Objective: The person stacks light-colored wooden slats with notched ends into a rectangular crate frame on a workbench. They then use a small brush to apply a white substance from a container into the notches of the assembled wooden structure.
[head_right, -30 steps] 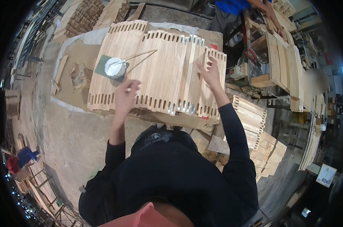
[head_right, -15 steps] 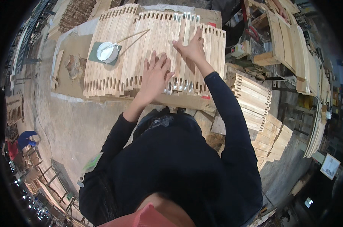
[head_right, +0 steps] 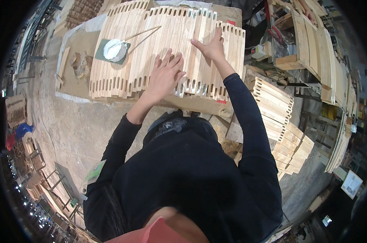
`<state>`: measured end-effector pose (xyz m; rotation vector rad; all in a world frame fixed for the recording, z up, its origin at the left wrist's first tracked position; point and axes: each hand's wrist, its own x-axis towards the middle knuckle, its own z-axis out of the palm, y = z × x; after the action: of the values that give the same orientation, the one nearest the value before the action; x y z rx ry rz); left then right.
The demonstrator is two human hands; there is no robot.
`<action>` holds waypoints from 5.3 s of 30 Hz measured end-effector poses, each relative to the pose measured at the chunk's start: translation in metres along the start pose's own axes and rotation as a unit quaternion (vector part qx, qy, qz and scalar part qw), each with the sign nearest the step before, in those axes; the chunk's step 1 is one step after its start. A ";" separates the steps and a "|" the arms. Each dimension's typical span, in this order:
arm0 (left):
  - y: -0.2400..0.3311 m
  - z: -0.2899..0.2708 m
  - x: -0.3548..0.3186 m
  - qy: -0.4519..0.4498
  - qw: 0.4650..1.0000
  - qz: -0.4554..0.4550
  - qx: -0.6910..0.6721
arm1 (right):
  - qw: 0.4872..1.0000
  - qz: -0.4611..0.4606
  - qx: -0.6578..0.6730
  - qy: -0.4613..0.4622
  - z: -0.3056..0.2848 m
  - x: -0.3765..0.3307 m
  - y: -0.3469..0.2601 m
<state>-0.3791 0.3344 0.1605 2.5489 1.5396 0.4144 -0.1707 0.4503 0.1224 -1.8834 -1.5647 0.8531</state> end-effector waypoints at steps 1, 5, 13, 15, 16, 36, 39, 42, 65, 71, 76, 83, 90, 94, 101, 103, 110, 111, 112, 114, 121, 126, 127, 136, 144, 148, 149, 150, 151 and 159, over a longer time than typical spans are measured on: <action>0.000 0.000 0.000 0.000 1.000 -0.001 -0.001 | 1.000 0.002 0.006 0.002 0.001 0.001 0.004; -0.002 -0.005 0.002 0.000 1.000 0.001 -0.017 | 0.995 -0.020 0.095 -0.001 0.005 0.013 0.026; -0.008 -0.018 0.002 0.001 0.990 -0.023 -0.137 | 0.988 0.011 0.145 -0.044 -0.017 -0.002 0.024; -0.015 -0.009 0.001 0.031 0.991 -0.033 -0.125 | 0.997 0.004 0.081 0.007 -0.018 -0.019 0.018; -0.021 -0.005 0.000 0.040 0.994 -0.032 -0.093 | 0.998 0.000 0.049 0.028 -0.016 -0.026 0.013; -0.016 -0.022 0.009 -0.060 0.989 -0.091 -0.104 | 0.960 0.046 -0.228 0.159 -0.388 0.027 0.081; -0.013 -0.021 0.012 -0.065 0.985 -0.111 -0.115 | 0.920 0.075 -0.320 0.212 -0.452 0.050 0.100; -0.008 -0.023 0.012 -0.059 0.985 -0.121 -0.110 | 0.914 0.191 -0.272 0.233 -0.491 0.075 0.116; -0.006 -0.030 0.009 -0.031 0.989 -0.109 -0.097 | 0.814 0.074 -0.486 0.309 -0.480 0.086 0.196; -0.007 -0.022 0.013 -0.013 0.990 -0.096 -0.101 | 0.765 0.007 -0.548 0.338 -0.456 0.090 0.147; -0.020 -0.009 -0.013 0.001 0.985 -0.153 -0.081 | 0.955 -0.239 -0.093 0.147 -0.281 0.082 0.066; 0.001 -0.009 0.002 -0.007 0.992 -0.126 0.000 | 0.969 -0.180 0.136 -0.101 -0.072 -0.005 0.020; 0.025 0.005 0.008 -0.007 0.992 -0.123 0.040 | 0.976 -0.042 0.178 -0.115 0.000 -0.016 -0.008; 0.030 0.011 0.004 0.012 0.991 -0.126 0.053 | 0.979 -0.027 0.167 -0.116 0.008 -0.016 -0.011; 0.041 0.013 0.011 0.017 0.995 -0.078 0.066 | 0.986 -0.052 0.133 -0.087 0.023 -0.002 0.009; 0.043 0.016 0.008 0.011 0.995 -0.082 0.056 | 0.985 -0.046 0.142 -0.089 0.022 -0.016 -0.006; 0.019 -0.008 0.031 -0.006 0.971 -0.137 -0.197 | 0.989 0.061 0.096 -0.092 0.003 -0.005 0.000; 0.008 -0.010 0.033 0.015 0.957 -0.160 -0.241 | 0.983 0.075 0.127 -0.107 -0.002 -0.008 -0.001; -0.004 -0.010 0.032 0.063 0.944 -0.169 -0.277 | 0.984 0.068 0.150 -0.063 -0.008 -0.011 0.002; -0.036 0.003 0.017 0.109 0.951 -0.189 -0.219 | 0.978 0.072 0.185 -0.066 -0.026 -0.008 0.009; -0.046 0.005 -0.018 0.043 0.980 -0.190 -0.040 | 0.990 0.097 0.045 -0.089 -0.230 0.027 0.020; -0.035 -0.005 -0.013 0.030 0.980 -0.195 -0.006 | 0.985 -0.003 -0.174 0.022 -0.400 0.076 0.053; -0.033 0.001 -0.003 0.039 0.984 -0.175 -0.016 | 0.970 0.003 -0.237 0.056 -0.446 0.079 0.064; -0.030 0.000 -0.004 0.033 0.983 -0.181 0.019 | 0.787 0.059 -0.550 0.272 -0.444 0.101 0.142; -0.027 -0.006 -0.011 0.022 0.980 -0.195 0.033 | 0.700 0.076 -0.582 0.408 -0.417 0.105 0.159; -0.027 0.001 0.000 0.043 0.986 -0.163 0.019 | 0.611 0.063 -0.640 0.462 -0.433 0.123 0.161; -0.026 0.004 0.000 0.047 0.986 -0.159 0.018 | 0.614 0.055 -0.632 0.469 -0.431 0.125 0.158; -0.027 0.006 0.003 0.052 0.987 -0.151 0.014 | 0.613 0.050 -0.626 0.479 -0.433 0.125 0.155; -0.029 0.009 0.010 0.061 0.988 -0.144 0.008 | 0.607 0.048 -0.622 0.492 -0.440 0.119 0.151; -0.043 0.014 -0.016 0.039 0.983 -0.174 0.044 | 0.826 -0.282 -0.274 0.405 -0.319 -0.011 0.104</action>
<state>-0.4179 0.3408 0.1337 2.2774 2.0263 0.4123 0.1362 0.4176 0.2539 -1.5902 -1.6891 -0.6640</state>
